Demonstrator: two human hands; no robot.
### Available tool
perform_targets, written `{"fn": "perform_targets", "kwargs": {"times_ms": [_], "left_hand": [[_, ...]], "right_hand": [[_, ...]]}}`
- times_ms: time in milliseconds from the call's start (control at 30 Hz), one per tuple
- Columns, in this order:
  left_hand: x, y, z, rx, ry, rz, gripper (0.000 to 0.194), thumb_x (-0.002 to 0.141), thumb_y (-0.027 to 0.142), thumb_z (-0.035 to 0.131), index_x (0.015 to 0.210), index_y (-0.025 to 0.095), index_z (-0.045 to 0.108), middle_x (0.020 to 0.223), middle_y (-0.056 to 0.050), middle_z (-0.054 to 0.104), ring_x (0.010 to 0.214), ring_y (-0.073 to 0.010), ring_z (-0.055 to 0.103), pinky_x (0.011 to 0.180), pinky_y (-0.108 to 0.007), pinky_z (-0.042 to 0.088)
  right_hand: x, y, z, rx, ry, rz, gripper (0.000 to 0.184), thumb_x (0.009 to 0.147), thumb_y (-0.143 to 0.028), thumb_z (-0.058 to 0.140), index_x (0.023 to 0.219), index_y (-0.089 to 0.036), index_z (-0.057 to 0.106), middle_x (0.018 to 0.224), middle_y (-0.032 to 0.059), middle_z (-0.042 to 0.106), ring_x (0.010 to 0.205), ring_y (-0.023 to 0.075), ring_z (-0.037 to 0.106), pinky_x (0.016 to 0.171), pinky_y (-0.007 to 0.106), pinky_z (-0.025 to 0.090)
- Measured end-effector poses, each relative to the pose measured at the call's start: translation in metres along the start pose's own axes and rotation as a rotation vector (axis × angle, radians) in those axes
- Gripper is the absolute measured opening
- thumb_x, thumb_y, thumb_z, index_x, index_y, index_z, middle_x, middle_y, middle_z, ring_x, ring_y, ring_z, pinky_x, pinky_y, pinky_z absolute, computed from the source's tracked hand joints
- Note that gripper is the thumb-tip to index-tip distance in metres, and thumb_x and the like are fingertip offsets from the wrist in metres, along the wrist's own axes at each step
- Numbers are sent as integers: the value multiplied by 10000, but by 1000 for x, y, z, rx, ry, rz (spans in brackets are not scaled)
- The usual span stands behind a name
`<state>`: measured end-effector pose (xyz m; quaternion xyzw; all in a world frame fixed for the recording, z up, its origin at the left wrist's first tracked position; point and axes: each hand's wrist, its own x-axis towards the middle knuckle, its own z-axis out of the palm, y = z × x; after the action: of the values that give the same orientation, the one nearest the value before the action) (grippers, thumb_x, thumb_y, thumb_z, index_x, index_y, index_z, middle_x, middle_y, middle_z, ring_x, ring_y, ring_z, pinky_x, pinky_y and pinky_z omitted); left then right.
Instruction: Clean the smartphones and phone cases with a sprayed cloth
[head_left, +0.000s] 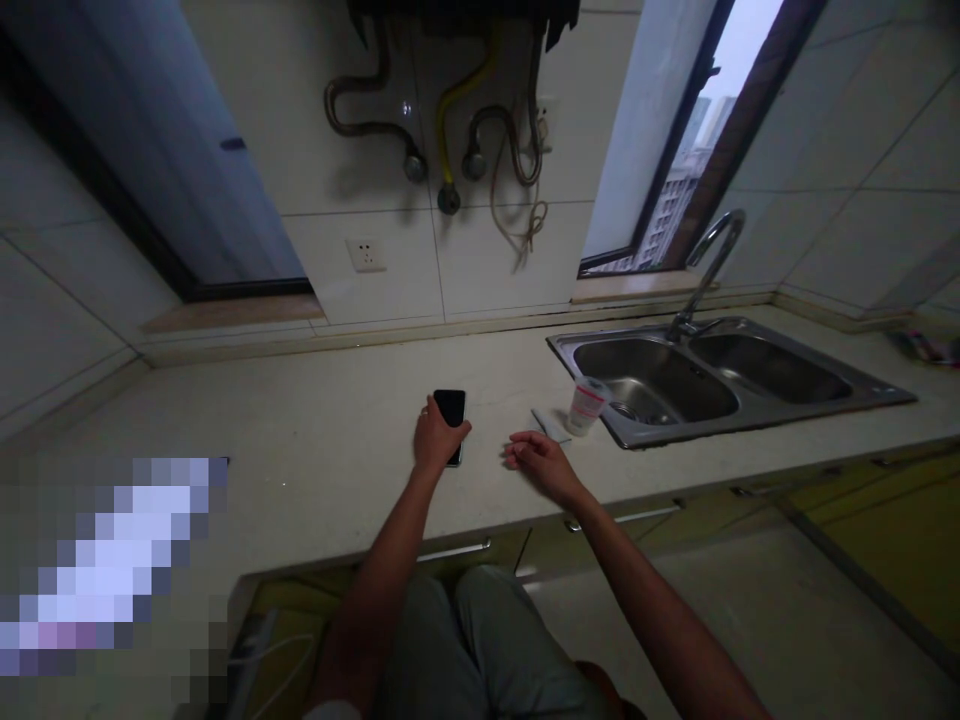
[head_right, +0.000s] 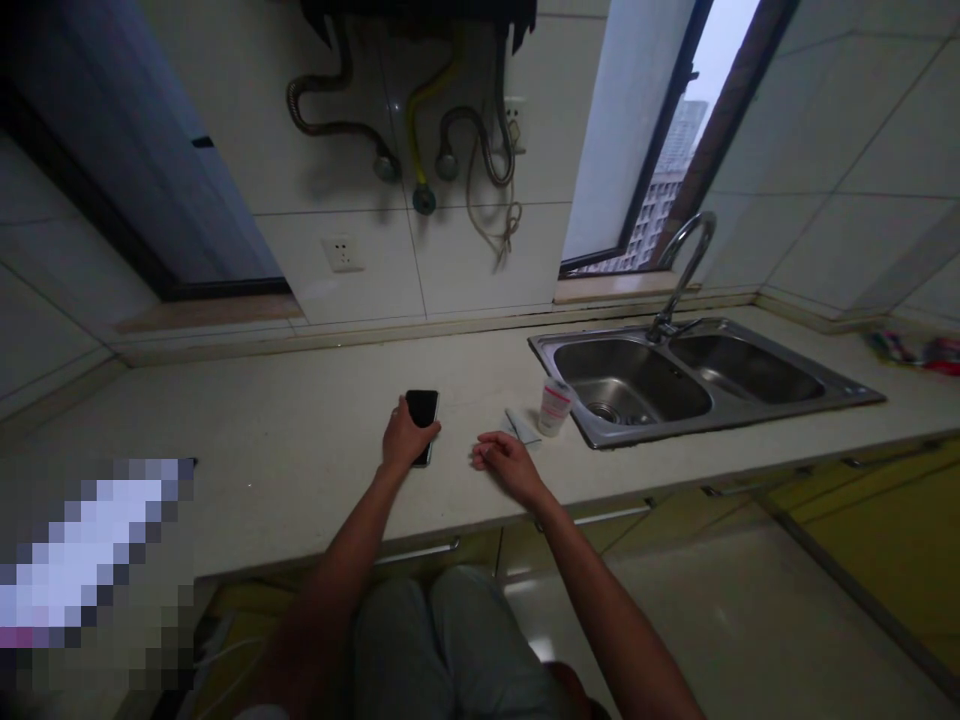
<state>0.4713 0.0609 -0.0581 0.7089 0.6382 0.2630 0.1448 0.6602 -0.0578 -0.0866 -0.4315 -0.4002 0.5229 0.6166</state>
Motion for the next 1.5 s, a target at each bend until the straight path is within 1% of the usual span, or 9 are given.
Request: {"fn": "perform_targets", "kwargs": {"times_ms": [367,467,600,733,833,967,1233,1333,1500], "left_hand": [[-49,-10,-4,103,53,16,862,801,484,640,1474,25,359,1376,-282,537,1307,-379,488,1007,-470,456],[-52,-14,-14,-13,183,73,708,857,500,594,1403,68,466,1334,-255,579,1274,-343,530,999,-450,466],[-74,-40,-39,-180,287,256,312,929,419,482,974,171,666,777,-65,673,713,-181,626,745,-310,507],[-97,-75,-57,-95,200,308,375,901,411,494,591,204,532,517,12,508,500,-120,460,573,-262,380],[-97,-86,-63,-146,103,159,363,887,423,474,600,205,515,535,22,508,513,-114,453,574,-255,353],[-89,-80,-67,-247,23,-3,374,869,455,477,586,210,488,524,35,459,525,-115,427,582,-256,340],[-98,-84,-66,-371,30,-54,332,871,484,503,673,224,562,612,6,571,585,-148,514,609,-269,414],[-95,-74,-65,-206,63,-60,313,850,491,540,936,211,649,811,-49,683,717,-196,617,744,-323,484],[-69,-27,-55,136,-37,-23,729,858,632,519,1370,114,490,1166,-201,656,1090,-330,623,895,-411,477]], "right_hand": [[-10,1,3,-536,-48,-174,317,904,-451,595,1062,-183,655,947,91,762,821,214,733,779,376,569],[-23,-6,5,-737,-154,-339,282,960,-415,533,1080,-203,675,1007,102,754,895,218,713,819,376,555],[-46,-9,6,-929,-410,-520,238,1004,-342,496,1080,-222,687,990,84,742,917,204,680,834,349,528],[-48,-6,6,-945,-299,-546,241,1012,-325,475,994,-214,688,879,80,705,833,200,642,770,336,512],[-39,-2,6,-924,-128,-458,235,990,-359,505,981,-215,691,863,79,682,816,215,632,745,347,502],[-35,-1,8,-875,-86,-346,238,968,-390,536,954,-233,715,851,72,682,806,228,635,741,365,490],[-42,-5,9,-728,-46,-283,243,911,-445,612,922,-241,744,855,84,699,824,238,623,791,392,505],[-47,-27,10,-502,-178,-112,313,864,-450,683,1091,-237,719,954,82,721,852,225,658,796,381,535],[-45,-73,26,-321,-541,-5,432,874,-366,703,1285,-246,643,1118,83,716,957,204,681,886,372,523]]}}
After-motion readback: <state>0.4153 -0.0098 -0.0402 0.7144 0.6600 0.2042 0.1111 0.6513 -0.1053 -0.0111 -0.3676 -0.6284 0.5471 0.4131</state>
